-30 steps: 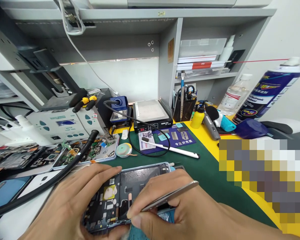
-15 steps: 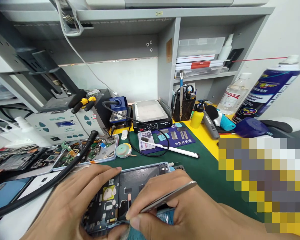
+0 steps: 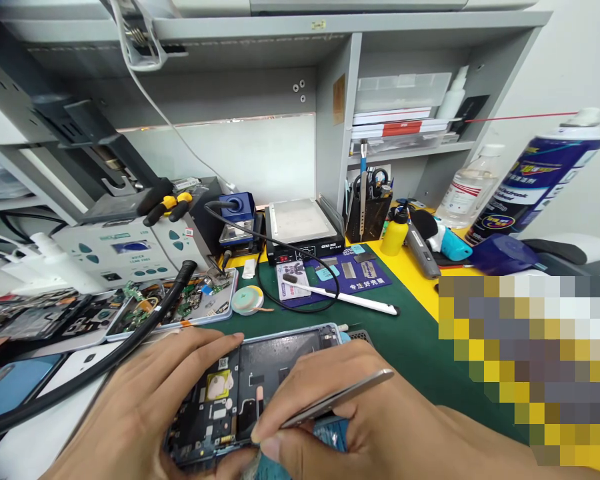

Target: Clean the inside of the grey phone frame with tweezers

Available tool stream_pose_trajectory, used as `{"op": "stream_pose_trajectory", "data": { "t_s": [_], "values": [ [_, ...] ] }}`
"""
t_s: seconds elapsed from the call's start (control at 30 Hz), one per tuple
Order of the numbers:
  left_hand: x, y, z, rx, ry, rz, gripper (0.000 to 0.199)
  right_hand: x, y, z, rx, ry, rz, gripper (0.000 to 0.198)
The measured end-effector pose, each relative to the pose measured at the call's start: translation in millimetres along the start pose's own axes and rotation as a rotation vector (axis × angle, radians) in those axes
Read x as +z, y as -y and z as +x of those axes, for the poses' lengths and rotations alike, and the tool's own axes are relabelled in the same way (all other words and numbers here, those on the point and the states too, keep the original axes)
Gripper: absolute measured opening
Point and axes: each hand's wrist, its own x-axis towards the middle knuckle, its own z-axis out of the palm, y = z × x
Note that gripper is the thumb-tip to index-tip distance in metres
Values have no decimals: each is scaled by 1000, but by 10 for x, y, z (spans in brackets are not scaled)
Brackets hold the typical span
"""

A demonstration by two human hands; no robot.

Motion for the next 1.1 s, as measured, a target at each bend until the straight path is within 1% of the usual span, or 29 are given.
{"op": "stream_pose_trajectory", "data": {
  "t_s": [0.13,0.27,0.4,0.53,0.6,0.67,0.77,0.93,1.0,1.1],
  "values": [
    [-25,-40,28,-39,-1,-9,79,74,-9,-3,-44,-11,2,10],
    [-28,-46,53,2,-18,3,77,104,-2,13,-22,-7,23,10],
    [0,-5,50,52,-47,-1,80,73,-17,-3,-31,29,23,11],
    [0,8,31,16,-40,31,82,74,-58,-53,-41,-27,64,21],
    [-10,4,16,38,-37,25,83,84,-69,-65,-48,-57,94,26],
    [-22,-5,9,58,-32,7,82,87,-63,-58,-58,-48,88,23],
    [-31,-37,29,21,-26,-1,79,65,-36,-21,-68,-44,59,16],
    [-17,-72,75,-47,-7,-86,75,-27,21,66,-90,-30,50,17],
    [-19,-60,83,-62,4,-117,74,-66,68,113,-91,4,26,14],
    [-42,-32,89,-38,46,-142,73,-93,150,182,-14,169,-2,14]
  ]
}}
